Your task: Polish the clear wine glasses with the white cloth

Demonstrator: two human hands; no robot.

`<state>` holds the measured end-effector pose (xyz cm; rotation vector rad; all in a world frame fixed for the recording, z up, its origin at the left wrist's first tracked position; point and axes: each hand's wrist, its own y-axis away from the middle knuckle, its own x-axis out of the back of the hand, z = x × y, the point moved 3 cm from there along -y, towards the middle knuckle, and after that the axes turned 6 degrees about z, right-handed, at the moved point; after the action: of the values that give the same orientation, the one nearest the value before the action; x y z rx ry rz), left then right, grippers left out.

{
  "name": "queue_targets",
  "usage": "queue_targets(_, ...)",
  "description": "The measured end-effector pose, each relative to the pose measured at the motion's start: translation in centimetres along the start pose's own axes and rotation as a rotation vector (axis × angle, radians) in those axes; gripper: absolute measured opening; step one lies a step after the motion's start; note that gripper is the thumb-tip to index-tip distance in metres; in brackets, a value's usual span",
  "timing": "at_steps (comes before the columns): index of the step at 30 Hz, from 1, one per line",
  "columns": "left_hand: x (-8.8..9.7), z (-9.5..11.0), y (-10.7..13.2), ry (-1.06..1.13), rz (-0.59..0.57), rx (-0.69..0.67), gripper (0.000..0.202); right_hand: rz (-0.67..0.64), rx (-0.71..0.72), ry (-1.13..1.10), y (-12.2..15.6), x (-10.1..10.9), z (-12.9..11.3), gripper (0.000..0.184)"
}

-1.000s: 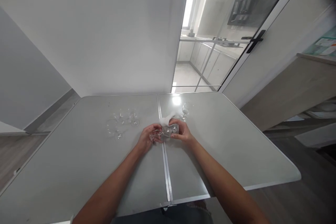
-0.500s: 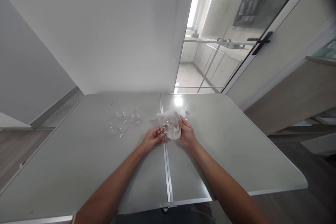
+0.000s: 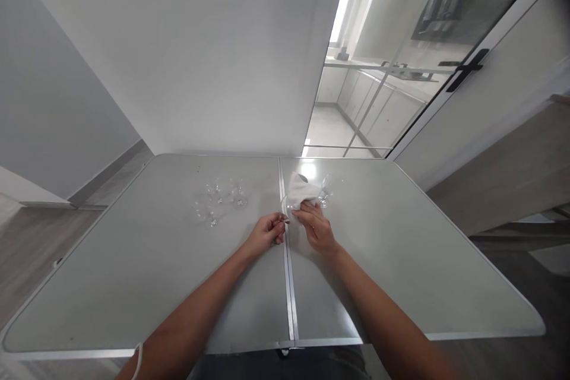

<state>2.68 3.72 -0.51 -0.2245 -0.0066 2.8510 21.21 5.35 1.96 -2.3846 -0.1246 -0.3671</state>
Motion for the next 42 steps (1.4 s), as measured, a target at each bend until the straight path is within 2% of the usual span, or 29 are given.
queue_targets(2, -0.2, 0.1, 0.3, -0.037, -0.028, -0.006, 0.043, -0.015, 0.062, 0.102, -0.2, 0.3, 0.2, 0.027)
queue_targets(7, -0.5, 0.7, 0.8, -0.095, -0.057, -0.007, 0.038, -0.067, 0.108, 0.211, -0.9, 0.9, -0.3, 0.044)
queue_targets(12, -0.6, 0.3, 1.0, -0.137, -0.179, 0.02, 0.038, -0.122, 0.108, 0.204, -1.3, 0.8, -1.5, 0.03)
queue_targets(17, -0.9, 0.4, 1.3, -0.233, -0.24, -0.002, 0.03, -0.249, -0.029, -0.105, -2.1, 0.7, -2.3, 0.021)
queue_targets(22, -1.1, 1.0, 1.3, -0.274, -0.202, -0.047, 0.026, -0.274, -0.259, -0.064, -2.5, 0.9, -1.8, 0.016)
queue_targets(25, -0.8, 0.9, 1.1, -0.265, -0.163, -0.028, 0.027, -0.276, -0.298, -0.084, -2.3, 1.0, -1.5, 0.017)
queue_targets(27, -0.5, 0.8, 1.0, -0.253, -0.131, 0.002, 0.028, -0.309, -0.27, -0.164, -2.4, 1.2, -1.5, 0.023)
queue_targets(30, -0.2, 0.6, 0.9, -0.225, -0.136, 0.043, 0.031, -0.389, -0.136, -0.271, -2.6, 1.7, -1.7, 0.034)
queue_targets(34, -0.2, 0.5, 0.9, -0.209, -0.14, 0.038, 0.033, -0.484, 0.036, -0.214, -2.7, 2.3, -1.8, 0.023)
queue_targets(36, -0.3, 0.5, 0.9, -0.272, -0.114, -0.001, 0.033, -0.497, 0.075, -0.146, -2.5, 2.4, -1.8, 0.02)
queue_targets(38, -0.5, 0.8, 1.1, -0.388, -0.095, -0.084, 0.03, -0.499, 0.078, -0.09, -2.3, 2.3, -1.9, 0.025)
queue_targets(40, -0.8, 1.3, 1.3, -0.502, -0.089, -0.179, 0.027, -0.484, 0.051, -0.054, -2.1, 2.1, -2.1, 0.033)
queue_targets(42, -1.0, 1.7, 1.5, -0.579, -0.096, -0.25, 0.027, -0.447, 0.006, -0.042, -2.1, 1.8, -2.4, 0.032)
